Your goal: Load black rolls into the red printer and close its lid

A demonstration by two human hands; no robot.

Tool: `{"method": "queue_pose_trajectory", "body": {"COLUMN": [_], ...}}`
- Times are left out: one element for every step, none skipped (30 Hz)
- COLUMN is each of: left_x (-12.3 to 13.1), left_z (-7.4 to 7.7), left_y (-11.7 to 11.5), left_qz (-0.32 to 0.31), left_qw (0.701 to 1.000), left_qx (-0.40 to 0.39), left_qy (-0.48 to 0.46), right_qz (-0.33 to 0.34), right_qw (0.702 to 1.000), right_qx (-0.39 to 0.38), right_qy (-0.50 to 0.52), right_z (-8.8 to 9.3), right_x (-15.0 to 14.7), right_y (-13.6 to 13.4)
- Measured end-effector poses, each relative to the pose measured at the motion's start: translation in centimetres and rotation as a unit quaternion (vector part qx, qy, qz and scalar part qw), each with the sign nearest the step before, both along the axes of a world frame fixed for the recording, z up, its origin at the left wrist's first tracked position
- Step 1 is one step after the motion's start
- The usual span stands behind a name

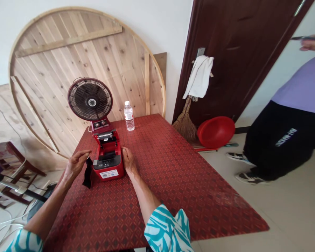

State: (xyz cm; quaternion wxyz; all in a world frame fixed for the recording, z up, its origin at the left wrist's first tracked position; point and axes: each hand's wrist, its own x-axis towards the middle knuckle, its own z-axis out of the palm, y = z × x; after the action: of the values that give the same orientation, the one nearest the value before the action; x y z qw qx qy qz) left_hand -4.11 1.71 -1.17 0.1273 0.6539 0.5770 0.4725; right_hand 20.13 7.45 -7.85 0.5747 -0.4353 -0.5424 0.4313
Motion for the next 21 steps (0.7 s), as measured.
{"method": "queue_pose_trajectory", "body": {"left_x": [0.9, 1.8, 2.8, 3.6, 4.3, 5.0, 5.5, 5.9, 6.3, 6.5, 6.7, 6.8, 6.9, 7.0, 7.1, 7.1, 7.2, 7.2, 7.2, 7.2, 7.1], "left_z": [1.3, 2.4, 3.4, 4.1, 4.7, 5.0, 5.2, 5.2, 5.2, 5.1, 5.0, 4.9, 4.8, 4.8, 4.8, 4.8, 4.8, 4.8, 4.8, 4.8, 4.8], "left_y": [0.7, 1.6, 2.5, 3.5, 4.4, 5.2, 5.9, 6.5, 6.9, 7.2, 7.4, 7.5, 7.6, 7.7, 7.7, 7.7, 7.7, 7.7, 7.6, 7.5, 7.3], "left_qz": [-0.051, -0.102, -0.147, -0.177, -0.187, -0.197, -0.203, -0.207, -0.211, -0.212, -0.21, -0.206, -0.199, -0.193, -0.186, -0.18, -0.177, -0.174, -0.172, -0.167, -0.15], "left_qw": [0.997, 0.989, 0.977, 0.963, 0.951, 0.936, 0.921, 0.905, 0.887, 0.871, 0.859, 0.85, 0.845, 0.841, 0.837, 0.833, 0.83, 0.832, 0.844, 0.865, 0.902], "left_qx": [-0.012, -0.03, -0.059, -0.09, -0.111, -0.138, -0.163, -0.186, -0.207, -0.222, -0.228, -0.228, -0.226, -0.226, -0.228, -0.233, -0.239, -0.24, -0.235, -0.225, -0.206], "left_qy": [0.055, 0.101, 0.144, 0.185, 0.221, 0.256, 0.29, 0.323, 0.354, 0.383, 0.408, 0.427, 0.442, 0.453, 0.461, 0.469, 0.473, 0.468, 0.451, 0.416, 0.35], "right_qz": [0.001, 0.003, 0.002, 0.002, 0.002, 0.001, 0.0, -0.001, 0.0, 0.001, 0.001, 0.0, -0.001, -0.003, -0.005, -0.006, -0.006, -0.006, -0.006, -0.007, -0.007], "right_qw": [1.0, 1.0, 1.0, 1.0, 1.0, 1.0, 1.0, 1.0, 1.0, 1.0, 1.0, 1.0, 1.0, 1.0, 1.0, 1.0, 1.0, 1.0, 1.0, 1.0, 1.0], "right_qx": [0.001, 0.004, 0.007, 0.011, 0.015, 0.018, 0.019, 0.02, 0.021, 0.023, 0.025, 0.027, 0.028, 0.028, 0.026, 0.024, 0.022, 0.021, 0.022, 0.023, 0.024], "right_qy": [0.0, 0.001, 0.002, 0.004, 0.005, 0.007, 0.007, 0.007, 0.005, 0.004, 0.003, 0.002, 0.001, 0.0, 0.001, 0.001, 0.002, 0.003, 0.004, 0.005, 0.006], "right_z": [0.0, -0.1, -0.1, -0.1, -0.2, -0.2, -0.2, -0.2, -0.2, -0.2, -0.2, -0.2, -0.1, -0.1, -0.1, 0.0, 0.0, 0.1, 0.1, 0.1, 0.1], "right_x": [0.0, 0.0, 0.0, -0.1, -0.1, -0.1, -0.1, -0.1, -0.2, -0.2, -0.2, -0.2, -0.3, -0.3, -0.3, -0.3, -0.3, -0.3, -0.3, -0.3, -0.3], "right_y": [0.0, 0.1, 0.1, 0.2, 0.2, 0.2, 0.3, 0.3, 0.3, 0.4, 0.4, 0.4, 0.4, 0.3, 0.3, 0.2, 0.2, 0.2, 0.1, 0.1, 0.1]}}
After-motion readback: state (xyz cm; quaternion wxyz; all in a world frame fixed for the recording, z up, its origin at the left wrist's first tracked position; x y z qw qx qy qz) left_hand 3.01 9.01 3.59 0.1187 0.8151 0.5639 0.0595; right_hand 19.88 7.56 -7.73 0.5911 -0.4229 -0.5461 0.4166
